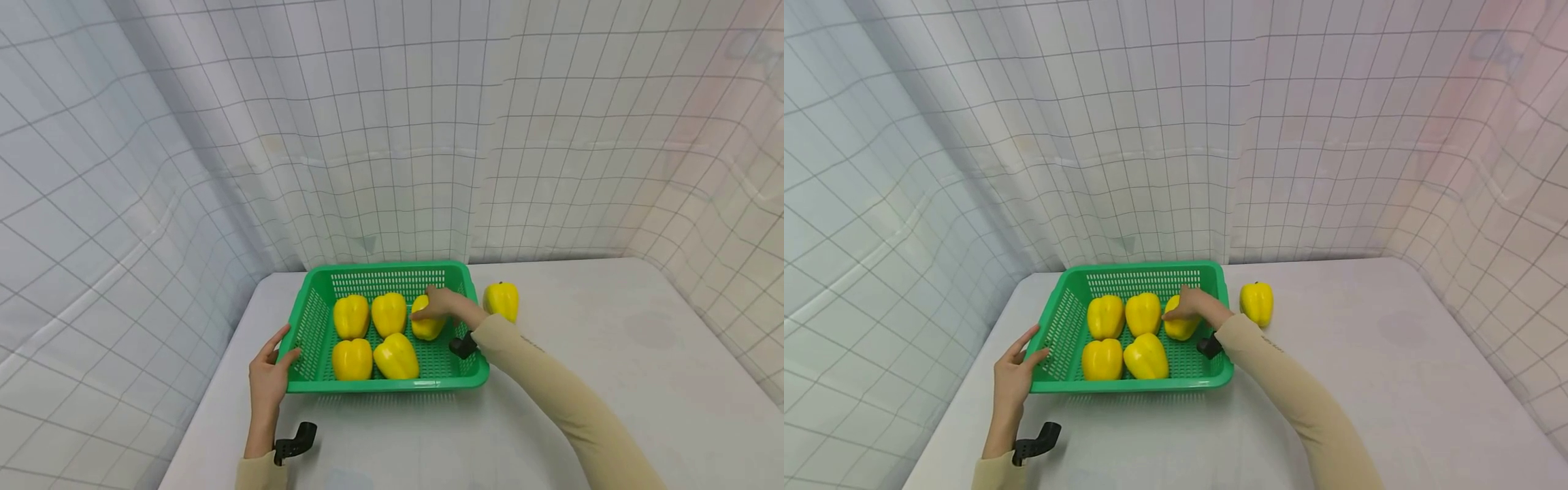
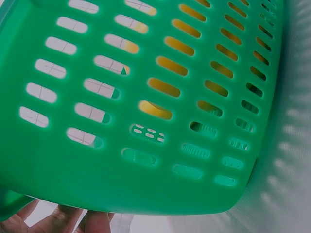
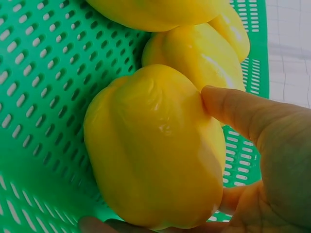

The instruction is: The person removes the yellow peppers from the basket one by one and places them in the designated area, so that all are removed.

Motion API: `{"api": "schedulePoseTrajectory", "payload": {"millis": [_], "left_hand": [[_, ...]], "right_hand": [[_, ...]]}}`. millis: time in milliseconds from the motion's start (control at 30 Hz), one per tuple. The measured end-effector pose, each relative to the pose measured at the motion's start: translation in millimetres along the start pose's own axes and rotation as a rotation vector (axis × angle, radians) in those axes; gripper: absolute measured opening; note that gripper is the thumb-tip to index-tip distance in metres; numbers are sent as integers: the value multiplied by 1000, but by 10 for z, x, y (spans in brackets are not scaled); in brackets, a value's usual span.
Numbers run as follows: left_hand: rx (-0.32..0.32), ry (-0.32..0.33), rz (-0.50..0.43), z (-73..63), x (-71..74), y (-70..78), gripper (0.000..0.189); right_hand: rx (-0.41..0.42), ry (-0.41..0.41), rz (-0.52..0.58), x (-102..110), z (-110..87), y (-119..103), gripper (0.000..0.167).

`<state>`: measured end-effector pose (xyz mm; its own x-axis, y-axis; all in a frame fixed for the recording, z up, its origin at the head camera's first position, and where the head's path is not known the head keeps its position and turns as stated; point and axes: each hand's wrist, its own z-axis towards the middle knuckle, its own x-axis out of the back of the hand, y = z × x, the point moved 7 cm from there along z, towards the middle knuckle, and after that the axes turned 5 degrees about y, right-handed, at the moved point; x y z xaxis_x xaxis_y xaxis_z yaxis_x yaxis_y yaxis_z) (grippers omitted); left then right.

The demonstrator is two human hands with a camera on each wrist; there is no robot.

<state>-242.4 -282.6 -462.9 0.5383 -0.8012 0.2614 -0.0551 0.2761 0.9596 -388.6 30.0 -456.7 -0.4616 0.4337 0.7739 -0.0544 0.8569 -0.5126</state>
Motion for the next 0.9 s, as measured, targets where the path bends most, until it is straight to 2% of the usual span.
{"api": "schedulePoseTrajectory", "payload": {"millis": [200,533,900], "left_hand": [[-1,13,5,12,1,-8,45],[23,-3,1,-7,5,-30,46],[9,3,-4,-12,1,-6,46]], "right_hand": [[30,19,-13,5,-23,-18,76],[102,54,13,-14,-28,-27,73],[178,113,18,18,-17,-63,69]]}}
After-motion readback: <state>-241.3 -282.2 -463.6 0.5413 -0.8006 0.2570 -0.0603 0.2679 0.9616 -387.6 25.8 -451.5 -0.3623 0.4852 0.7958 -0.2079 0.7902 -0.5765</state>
